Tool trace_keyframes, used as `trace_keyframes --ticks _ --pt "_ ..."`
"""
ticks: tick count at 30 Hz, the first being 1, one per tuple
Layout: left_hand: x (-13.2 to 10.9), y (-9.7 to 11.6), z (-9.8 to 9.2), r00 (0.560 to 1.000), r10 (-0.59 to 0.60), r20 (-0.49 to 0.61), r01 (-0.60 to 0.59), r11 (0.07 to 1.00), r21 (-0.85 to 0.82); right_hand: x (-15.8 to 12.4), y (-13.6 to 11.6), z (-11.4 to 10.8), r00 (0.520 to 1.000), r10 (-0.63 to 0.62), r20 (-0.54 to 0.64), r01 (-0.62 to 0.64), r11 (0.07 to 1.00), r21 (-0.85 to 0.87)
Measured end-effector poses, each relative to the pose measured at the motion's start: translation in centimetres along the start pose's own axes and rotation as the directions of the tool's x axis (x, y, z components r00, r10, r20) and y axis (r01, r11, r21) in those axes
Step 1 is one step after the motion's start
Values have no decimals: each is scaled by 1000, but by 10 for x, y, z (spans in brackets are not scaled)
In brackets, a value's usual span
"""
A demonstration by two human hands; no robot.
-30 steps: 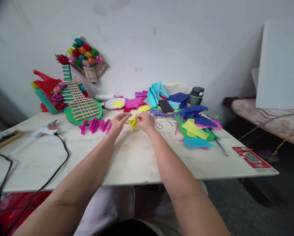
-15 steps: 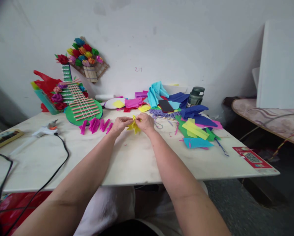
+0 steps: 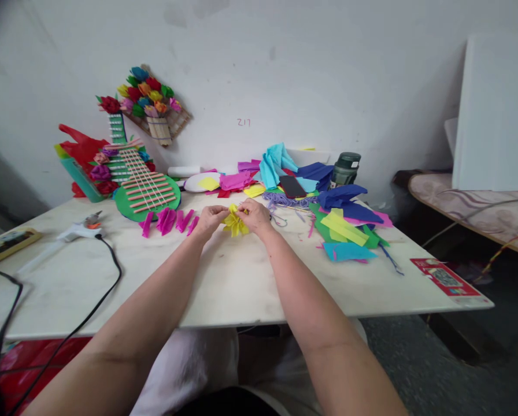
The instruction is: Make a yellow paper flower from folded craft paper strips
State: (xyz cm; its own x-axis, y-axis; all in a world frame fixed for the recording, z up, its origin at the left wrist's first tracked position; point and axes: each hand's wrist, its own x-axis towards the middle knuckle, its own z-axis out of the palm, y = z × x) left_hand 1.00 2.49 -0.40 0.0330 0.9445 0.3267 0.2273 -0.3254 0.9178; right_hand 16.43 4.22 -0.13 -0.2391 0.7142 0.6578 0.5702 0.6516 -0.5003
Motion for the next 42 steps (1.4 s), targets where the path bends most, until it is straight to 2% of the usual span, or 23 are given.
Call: trace_keyframes --ticks 5,8,15,19,22,30,38,42 --pt "-1 2 1 999 39 22 -40 996 76 -1 -2 -1 999 48 19 -46 995 -85" --pt "0 1 1 999 44 18 -45 996 73 0 -2 -2 998 36 47 -32 997 -70" --pt "3 -3 0 989 -139 51 146 966 -213 2 -1 -1 998 -44 35 41 994 97" --pt "1 1 -3 976 -210 58 218 939 -267 3 -3 -2 992 -124 26 117 975 189" --pt "0 3 -5 973 -222 64 231 935 -269 4 -4 -3 986 -166 17 159 963 217" --pt "-1 5 -3 978 -202 53 209 941 -267 5 -5 -4 972 -237 4 237 971 33" --pt "-2 -1 -3 956 -282 84 293 938 -187 4 -9 -4 947 -294 130 294 956 24" --pt "-2 0 -5 948 -301 105 317 924 -213 3 -9 -4 948 -291 131 294 956 -3"
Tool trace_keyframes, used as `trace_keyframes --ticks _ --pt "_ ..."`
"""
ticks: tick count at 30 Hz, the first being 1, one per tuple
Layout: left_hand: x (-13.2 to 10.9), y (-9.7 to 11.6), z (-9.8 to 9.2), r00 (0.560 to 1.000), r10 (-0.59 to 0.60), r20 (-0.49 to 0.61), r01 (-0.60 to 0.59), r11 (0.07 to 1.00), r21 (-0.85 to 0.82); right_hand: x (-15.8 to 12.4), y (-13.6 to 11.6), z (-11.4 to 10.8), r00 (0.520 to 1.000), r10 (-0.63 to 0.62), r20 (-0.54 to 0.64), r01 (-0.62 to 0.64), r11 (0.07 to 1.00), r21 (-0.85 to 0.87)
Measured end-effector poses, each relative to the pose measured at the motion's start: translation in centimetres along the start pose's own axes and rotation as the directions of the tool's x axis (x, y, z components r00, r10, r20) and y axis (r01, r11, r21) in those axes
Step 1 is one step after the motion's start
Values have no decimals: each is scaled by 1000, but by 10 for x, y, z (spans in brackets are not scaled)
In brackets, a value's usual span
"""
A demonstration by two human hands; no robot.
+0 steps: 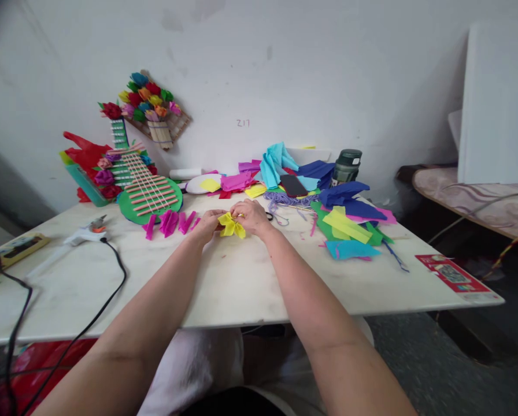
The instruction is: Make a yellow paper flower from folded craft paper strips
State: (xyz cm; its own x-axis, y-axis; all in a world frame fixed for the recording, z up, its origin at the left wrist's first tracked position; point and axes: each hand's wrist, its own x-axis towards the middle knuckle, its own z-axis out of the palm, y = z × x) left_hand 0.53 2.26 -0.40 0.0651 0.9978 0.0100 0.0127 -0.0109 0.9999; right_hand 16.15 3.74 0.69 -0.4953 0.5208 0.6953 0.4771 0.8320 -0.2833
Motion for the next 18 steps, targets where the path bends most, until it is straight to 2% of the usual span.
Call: trace_keyframes --ticks 4,9,13,18 --pt "0 2 -2 1000 -22 -10 22 999 -30 -1 0 0 999 2 -34 -2 1000 -12" --pt "1 2 -2 999 30 -21 -30 1000 -9 0 -1 0 997 -27 -75 25 999 -32" --pt "2 0 -2 998 48 -43 -48 999 7 1 -2 0 997 -53 -48 48 995 -86" --pt "3 0 -1 995 69 -69 -68 997 22 0 -2 3 998 69 4 -68 990 -119"
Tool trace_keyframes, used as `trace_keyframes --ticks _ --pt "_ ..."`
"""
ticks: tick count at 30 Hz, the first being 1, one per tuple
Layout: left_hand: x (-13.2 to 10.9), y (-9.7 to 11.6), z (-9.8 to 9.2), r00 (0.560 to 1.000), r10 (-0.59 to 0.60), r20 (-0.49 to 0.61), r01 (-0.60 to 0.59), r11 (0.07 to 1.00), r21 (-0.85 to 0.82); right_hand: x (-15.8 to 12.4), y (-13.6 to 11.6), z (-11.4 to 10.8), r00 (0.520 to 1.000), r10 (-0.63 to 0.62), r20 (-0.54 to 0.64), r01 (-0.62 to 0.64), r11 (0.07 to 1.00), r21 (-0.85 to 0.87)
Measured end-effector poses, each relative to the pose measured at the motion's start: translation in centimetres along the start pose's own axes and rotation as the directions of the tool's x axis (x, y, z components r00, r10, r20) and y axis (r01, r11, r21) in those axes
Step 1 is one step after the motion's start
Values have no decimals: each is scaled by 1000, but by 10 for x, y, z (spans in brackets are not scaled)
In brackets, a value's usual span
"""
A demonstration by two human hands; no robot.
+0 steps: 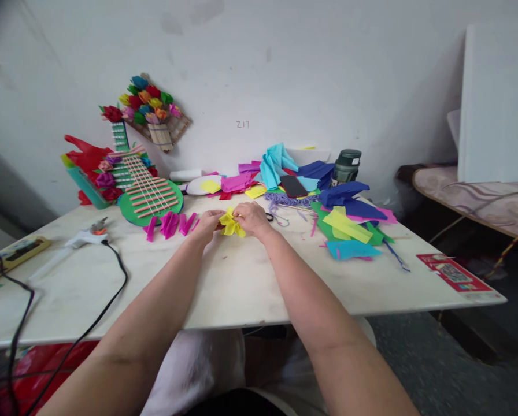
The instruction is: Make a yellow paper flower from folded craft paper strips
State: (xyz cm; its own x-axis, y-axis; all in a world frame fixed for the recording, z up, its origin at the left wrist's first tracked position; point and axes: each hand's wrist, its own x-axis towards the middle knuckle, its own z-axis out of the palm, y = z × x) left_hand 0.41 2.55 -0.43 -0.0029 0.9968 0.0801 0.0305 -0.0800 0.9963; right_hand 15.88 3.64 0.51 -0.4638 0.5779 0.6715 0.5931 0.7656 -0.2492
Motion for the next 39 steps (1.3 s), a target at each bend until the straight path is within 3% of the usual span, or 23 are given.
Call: trace_keyframes --ticks 5,9,18,25,34,39 --pt "-2 1 3 1000 11 22 -10 999 -44 -1 0 1 984 176 -2 -176 984 17" --pt "-1 -1 5 999 23 36 -22 999 -43 -2 -3 -1 971 238 26 -239 967 88" --pt "-1 -2 5 998 43 52 -41 998 -45 -1 5 3 995 101 23 -104 986 131" --pt "-2 -1 5 996 -14 83 13 1000 4 0 1 2 990 140 21 -141 988 60" --pt "1 -6 7 993 91 71 -95 994 45 -1 -3 -3 983 160 94 -147 981 -129" --pt "0 -4 8 999 32 22 -33 999 20 -1 -4 0 984 164 72 -152 977 -149"
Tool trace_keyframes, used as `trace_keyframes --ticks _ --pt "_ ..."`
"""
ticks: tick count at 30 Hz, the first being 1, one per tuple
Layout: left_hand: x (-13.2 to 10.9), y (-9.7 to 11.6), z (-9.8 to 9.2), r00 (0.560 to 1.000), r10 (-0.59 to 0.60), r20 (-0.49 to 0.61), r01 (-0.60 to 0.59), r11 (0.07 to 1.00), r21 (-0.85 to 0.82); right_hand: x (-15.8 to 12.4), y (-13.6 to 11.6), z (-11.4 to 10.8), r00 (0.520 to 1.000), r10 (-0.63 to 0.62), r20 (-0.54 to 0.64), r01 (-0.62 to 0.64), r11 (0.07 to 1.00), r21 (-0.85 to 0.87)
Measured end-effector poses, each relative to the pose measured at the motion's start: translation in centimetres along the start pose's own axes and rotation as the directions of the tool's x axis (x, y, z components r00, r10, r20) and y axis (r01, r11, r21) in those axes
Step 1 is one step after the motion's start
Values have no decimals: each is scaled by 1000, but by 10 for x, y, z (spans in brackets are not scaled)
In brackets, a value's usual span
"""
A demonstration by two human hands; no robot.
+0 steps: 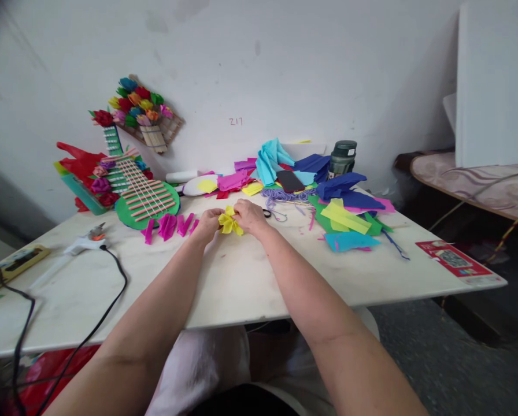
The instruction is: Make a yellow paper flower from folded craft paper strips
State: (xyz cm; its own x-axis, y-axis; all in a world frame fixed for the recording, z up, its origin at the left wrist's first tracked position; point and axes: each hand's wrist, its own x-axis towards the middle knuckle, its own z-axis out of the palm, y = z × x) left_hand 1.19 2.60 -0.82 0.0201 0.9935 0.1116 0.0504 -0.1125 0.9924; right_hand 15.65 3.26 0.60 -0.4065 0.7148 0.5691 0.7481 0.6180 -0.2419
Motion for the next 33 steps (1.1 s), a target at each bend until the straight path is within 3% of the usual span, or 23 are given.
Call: trace_keyframes --ticks 11,15,24,33 --pt "-1 -1 -8 998 29 57 -25 997 -79 -1 0 -3 995 -101 -1 101 993 66" --pt "0 -1 -8 996 86 31 -86 996 2 -1 3 -2 995 -94 13 94 996 2" --pt "5 -7 -7 992 126 -13 -123 983 133 -1 6 -1 977 -211 16 211 973 -90" --pt "-3 3 -6 999 51 3 -50 996 -68 -3 -2 -1 978 -207 -21 201 968 -152"
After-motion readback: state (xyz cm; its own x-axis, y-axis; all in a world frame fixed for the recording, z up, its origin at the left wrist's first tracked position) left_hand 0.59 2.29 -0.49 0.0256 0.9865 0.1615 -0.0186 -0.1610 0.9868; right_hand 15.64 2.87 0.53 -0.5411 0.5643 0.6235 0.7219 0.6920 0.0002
